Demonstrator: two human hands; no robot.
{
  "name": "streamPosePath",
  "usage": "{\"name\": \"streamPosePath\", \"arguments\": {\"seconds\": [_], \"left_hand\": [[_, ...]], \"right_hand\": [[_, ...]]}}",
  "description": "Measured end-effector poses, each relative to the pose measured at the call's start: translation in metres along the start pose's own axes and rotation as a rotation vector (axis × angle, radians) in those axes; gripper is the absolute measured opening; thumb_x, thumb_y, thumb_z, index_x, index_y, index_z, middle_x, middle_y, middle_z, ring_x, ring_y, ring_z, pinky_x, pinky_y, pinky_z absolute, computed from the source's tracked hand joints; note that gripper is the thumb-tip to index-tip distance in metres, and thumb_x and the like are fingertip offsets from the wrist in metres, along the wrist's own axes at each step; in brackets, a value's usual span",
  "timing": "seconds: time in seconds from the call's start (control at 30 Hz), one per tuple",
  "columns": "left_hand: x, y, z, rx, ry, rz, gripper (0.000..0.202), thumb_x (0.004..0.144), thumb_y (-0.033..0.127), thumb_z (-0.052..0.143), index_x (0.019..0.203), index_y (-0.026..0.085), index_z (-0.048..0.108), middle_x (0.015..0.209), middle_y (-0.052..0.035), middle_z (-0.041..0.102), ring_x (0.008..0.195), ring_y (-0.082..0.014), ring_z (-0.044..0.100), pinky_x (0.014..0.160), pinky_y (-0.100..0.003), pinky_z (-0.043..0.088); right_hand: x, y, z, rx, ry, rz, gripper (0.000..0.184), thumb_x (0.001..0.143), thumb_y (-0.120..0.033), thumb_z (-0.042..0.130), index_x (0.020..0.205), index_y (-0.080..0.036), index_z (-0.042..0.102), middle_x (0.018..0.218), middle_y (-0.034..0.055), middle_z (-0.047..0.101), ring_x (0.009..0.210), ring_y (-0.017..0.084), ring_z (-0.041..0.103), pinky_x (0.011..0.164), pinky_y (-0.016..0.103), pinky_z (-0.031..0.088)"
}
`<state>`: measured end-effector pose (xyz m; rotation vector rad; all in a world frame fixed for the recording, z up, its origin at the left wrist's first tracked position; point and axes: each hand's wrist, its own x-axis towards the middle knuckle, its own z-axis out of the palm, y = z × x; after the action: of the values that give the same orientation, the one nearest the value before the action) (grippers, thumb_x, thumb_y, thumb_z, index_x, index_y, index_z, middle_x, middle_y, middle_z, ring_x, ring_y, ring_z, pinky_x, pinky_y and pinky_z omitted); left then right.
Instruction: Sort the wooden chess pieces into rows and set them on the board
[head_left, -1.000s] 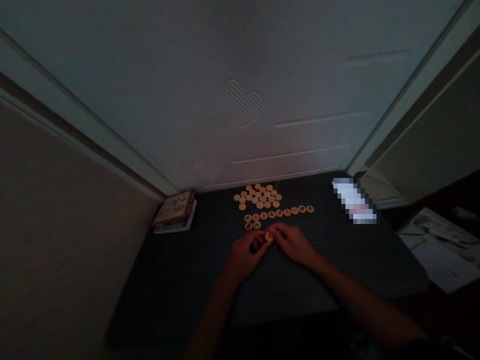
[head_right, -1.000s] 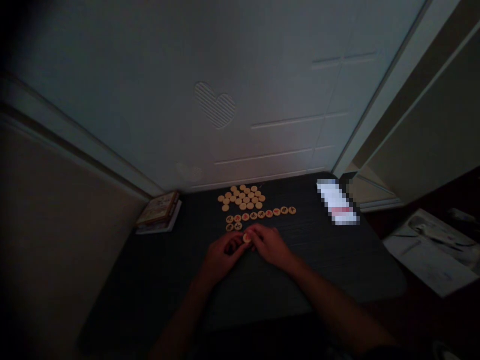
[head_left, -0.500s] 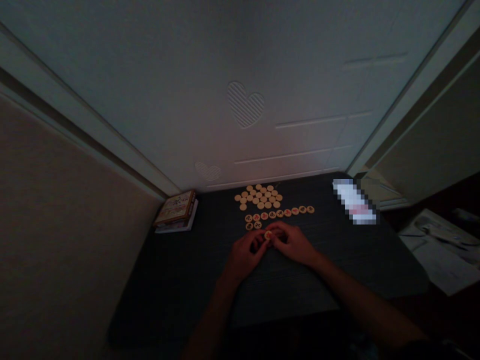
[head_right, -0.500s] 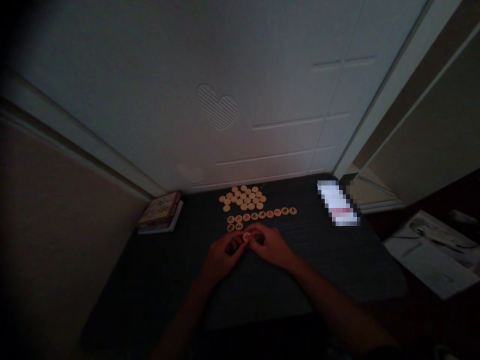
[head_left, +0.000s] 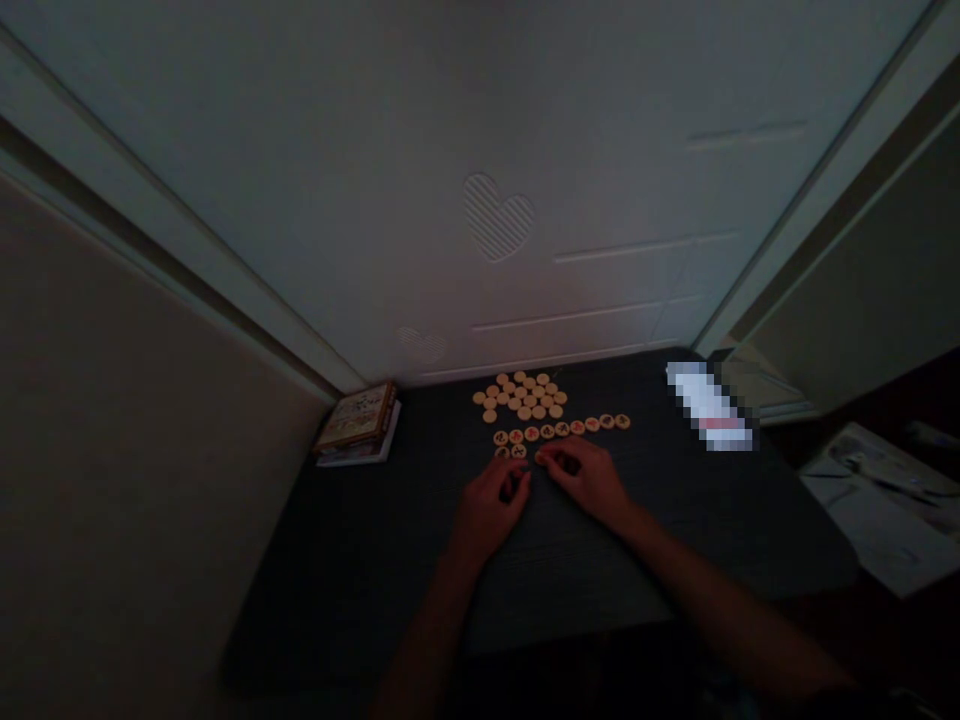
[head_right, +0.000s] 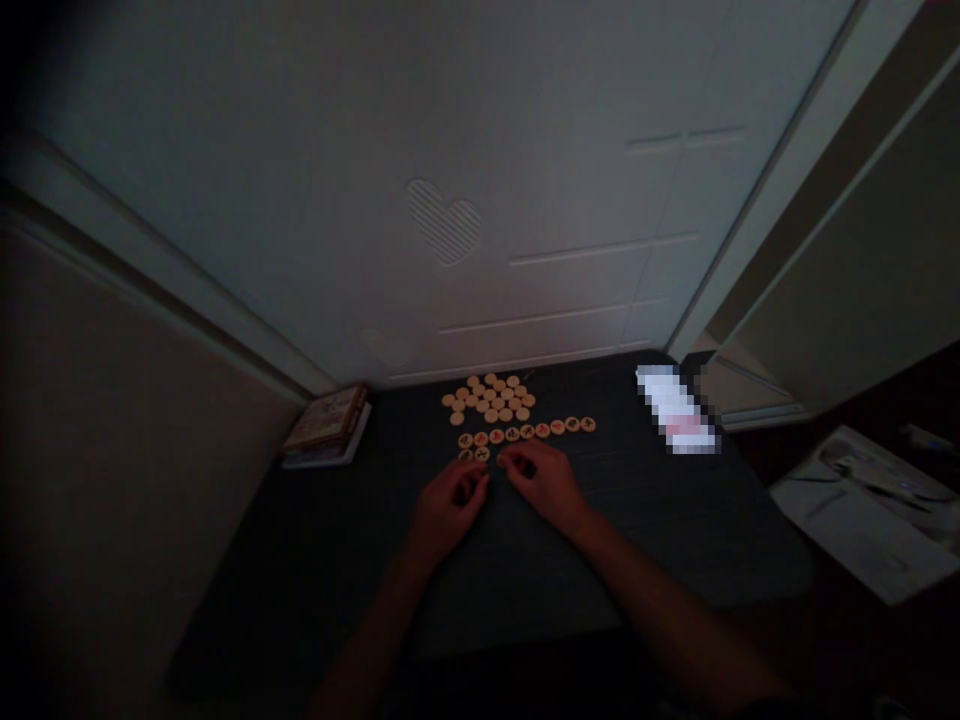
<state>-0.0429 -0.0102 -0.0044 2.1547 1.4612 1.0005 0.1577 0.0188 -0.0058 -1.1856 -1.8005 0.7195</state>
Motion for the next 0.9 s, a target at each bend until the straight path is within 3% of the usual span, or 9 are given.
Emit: {"name": "streamPosePath", "arguments": {"seconds": [0.5,0.7,0.9], "left_hand": [[0.0,0.002,0.0,0.014,-0.015,0.035,0.016,0.096,0.027,0.056,0.108,0.024,0.066,0.088,-0.0006,0.068,0.07,-0.0138,0.062,0.075,-0.028,0.055],[0.001,0.002,0.0,-0.011,0.009,0.035,0.015,0.095,0.026,0.057,0.106,0.024,0.067,0.09,-0.0006,0.069,0.069,-0.0131,0.062,0.073,-0.027,0.054],[0.001,0.001,0.0,-0.015,0.032,0.026,0.015,0.094,0.025,0.058,0.106,0.024,0.067,0.085,0.0002,0.068,0.069,-0.0131,0.062,0.074,-0.027,0.054]], "right_hand": [[-0.005,0.006,0.009,-0.189,0.052,-0.106,0.013,0.093,-0.019,0.06,0.098,-0.023,0.07,0.093,0.0057,0.069,0.086,0.021,0.066,0.081,0.033,0.055],[-0.015,0.004,0.002,-0.253,-0.057,-0.267,0.032,0.088,-0.008,0.057,0.113,-0.024,0.068,0.111,0.009,0.069,0.106,0.025,0.064,0.095,0.042,0.054],[-0.017,0.003,0.002,-0.35,-0.118,-0.293,0.026,0.086,-0.005,0.057,0.101,-0.023,0.068,0.122,0.0086,0.07,0.114,0.027,0.062,0.101,0.049,0.05]]}}
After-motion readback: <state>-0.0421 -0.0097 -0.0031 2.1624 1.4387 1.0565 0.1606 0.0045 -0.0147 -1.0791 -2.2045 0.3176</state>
